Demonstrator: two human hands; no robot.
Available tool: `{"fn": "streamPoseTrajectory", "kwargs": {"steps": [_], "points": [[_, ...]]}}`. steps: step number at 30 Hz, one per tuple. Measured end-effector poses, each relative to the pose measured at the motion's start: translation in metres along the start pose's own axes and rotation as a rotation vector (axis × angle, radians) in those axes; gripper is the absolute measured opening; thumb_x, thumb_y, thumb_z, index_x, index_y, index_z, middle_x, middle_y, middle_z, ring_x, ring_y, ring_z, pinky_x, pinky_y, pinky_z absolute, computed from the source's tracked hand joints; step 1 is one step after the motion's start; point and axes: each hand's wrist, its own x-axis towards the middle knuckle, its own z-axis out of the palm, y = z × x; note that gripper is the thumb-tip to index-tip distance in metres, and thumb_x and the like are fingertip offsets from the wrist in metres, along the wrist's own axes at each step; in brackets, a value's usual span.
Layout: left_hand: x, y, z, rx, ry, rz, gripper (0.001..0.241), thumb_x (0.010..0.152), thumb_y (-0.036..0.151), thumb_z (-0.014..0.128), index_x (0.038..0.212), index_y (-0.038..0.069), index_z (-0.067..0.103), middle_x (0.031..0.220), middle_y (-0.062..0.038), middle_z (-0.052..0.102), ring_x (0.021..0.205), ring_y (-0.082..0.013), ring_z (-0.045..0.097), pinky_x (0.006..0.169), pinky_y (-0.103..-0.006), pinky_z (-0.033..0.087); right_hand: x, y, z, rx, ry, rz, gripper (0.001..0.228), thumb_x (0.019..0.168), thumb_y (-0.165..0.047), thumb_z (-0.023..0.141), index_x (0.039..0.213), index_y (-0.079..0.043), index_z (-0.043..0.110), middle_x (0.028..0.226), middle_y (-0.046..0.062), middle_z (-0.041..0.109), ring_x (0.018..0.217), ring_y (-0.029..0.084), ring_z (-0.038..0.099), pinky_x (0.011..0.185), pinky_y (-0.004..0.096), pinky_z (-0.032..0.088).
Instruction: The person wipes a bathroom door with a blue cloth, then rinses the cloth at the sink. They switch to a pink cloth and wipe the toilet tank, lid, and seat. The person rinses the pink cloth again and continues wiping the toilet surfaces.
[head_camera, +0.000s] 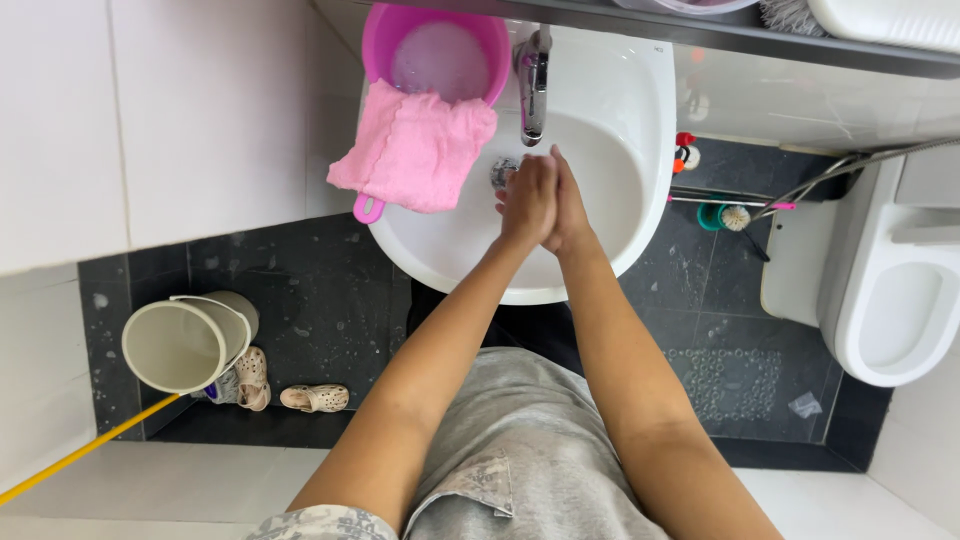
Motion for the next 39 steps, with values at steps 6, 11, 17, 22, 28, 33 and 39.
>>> {"fn": "streamPoseTrajectory", "kwargs": {"steps": [6, 11, 17, 22, 28, 33, 39], "points": [[-0.028, 0.014, -0.043, 0.43, -0.029, 0.164, 0.074, 0.106, 0.063, 0.022, 0.164, 0.016, 0.028, 0.17, -0.012, 0.015, 0.156, -0.0418, 0.013, 0.12, -0.0653, 0.005, -0.008, -0.003, 0.0, -0.177, 0.183, -0.112, 0.044, 0.099, -0.047, 0.064, 0.122, -0.009, 0.065, 0.119, 0.003, 0.073, 0.11, 0.014, 0.072, 0.096, 0.029, 0.058], [-0.05, 0.017, -0.079, 0.566, -0.113, 0.08, 0.081, 0.1, 0.069, 0.024, 0.157, 0.012, 0.037, 0.161, -0.016, 0.033, 0.151, -0.0413, 0.021, 0.119, -0.0628, 0.007, -0.013, -0.029, 0.008, -0.774, 0.502, -0.289, 0.034, 0.092, -0.028, 0.072, 0.074, -0.003, 0.056, 0.058, 0.004, 0.05, 0.044, 0.015, 0.042, 0.041, 0.033, 0.033], [-0.088, 0.005, -0.093, 0.677, -0.034, 0.236, 0.065, 0.103, 0.057, 0.04, 0.126, 0.002, 0.065, 0.135, -0.018, 0.06, 0.14, -0.0403, 0.04, 0.118, -0.0615, 0.018, -0.026, -0.041, 0.018, -0.808, 0.527, -0.263, 0.021, 0.085, -0.013, 0.062, 0.067, -0.009, 0.05, 0.053, 0.001, 0.043, 0.038, 0.012, 0.034, 0.035, 0.033, 0.026], [-0.099, 0.02, -0.102, 0.502, 0.175, 0.447, 0.035, 0.103, 0.035, 0.059, 0.107, 0.002, 0.071, 0.108, -0.013, 0.071, 0.12, -0.0332, 0.058, 0.109, -0.0539, 0.035, -0.025, -0.067, 0.002, -0.918, 0.546, -0.475, 0.022, 0.088, -0.017, 0.065, 0.07, -0.006, 0.057, 0.055, 0.001, 0.05, 0.045, 0.013, 0.044, 0.043, 0.034, 0.036], [-0.105, 0.027, -0.103, 0.428, 0.236, 0.548, 0.019, 0.098, 0.024, 0.069, 0.098, 0.005, 0.07, 0.099, -0.009, 0.072, 0.107, -0.0276, 0.063, 0.096, -0.0436, 0.044, -0.005, -0.136, -0.018, -1.267, 0.625, -0.989, 0.036, 0.103, -0.034, 0.071, 0.101, 0.0, 0.063, 0.1, 0.02, 0.07, 0.088, 0.027, 0.065, 0.083, 0.037, 0.051], [-0.122, 0.05, -0.118, 0.293, 0.32, 0.639, 0.013, 0.095, 0.012, 0.068, 0.106, 0.007, 0.07, 0.106, -0.008, 0.071, 0.109, -0.0271, 0.063, 0.098, -0.0405, 0.046, -0.024, -0.103, 0.002, -1.731, 0.346, -1.281, 0.054, 0.099, -0.025, 0.082, 0.145, -0.01, 0.057, 0.146, 0.02, 0.052, 0.135, 0.038, 0.048, 0.114, 0.051, 0.039], [-0.127, 0.096, -0.194, 0.261, 0.837, 0.474, 0.033, 0.093, -0.001, 0.062, 0.124, 0.007, 0.057, 0.127, -0.018, 0.059, 0.124, -0.037, 0.053, 0.109, -0.0503, 0.037, -0.09, -0.012, 0.151, -1.983, -0.238, -1.371, 0.08, 0.073, -0.033, 0.087, 0.143, -0.011, 0.057, 0.148, 0.022, 0.05, 0.138, 0.047, 0.041, 0.11, 0.066, 0.027]]}}
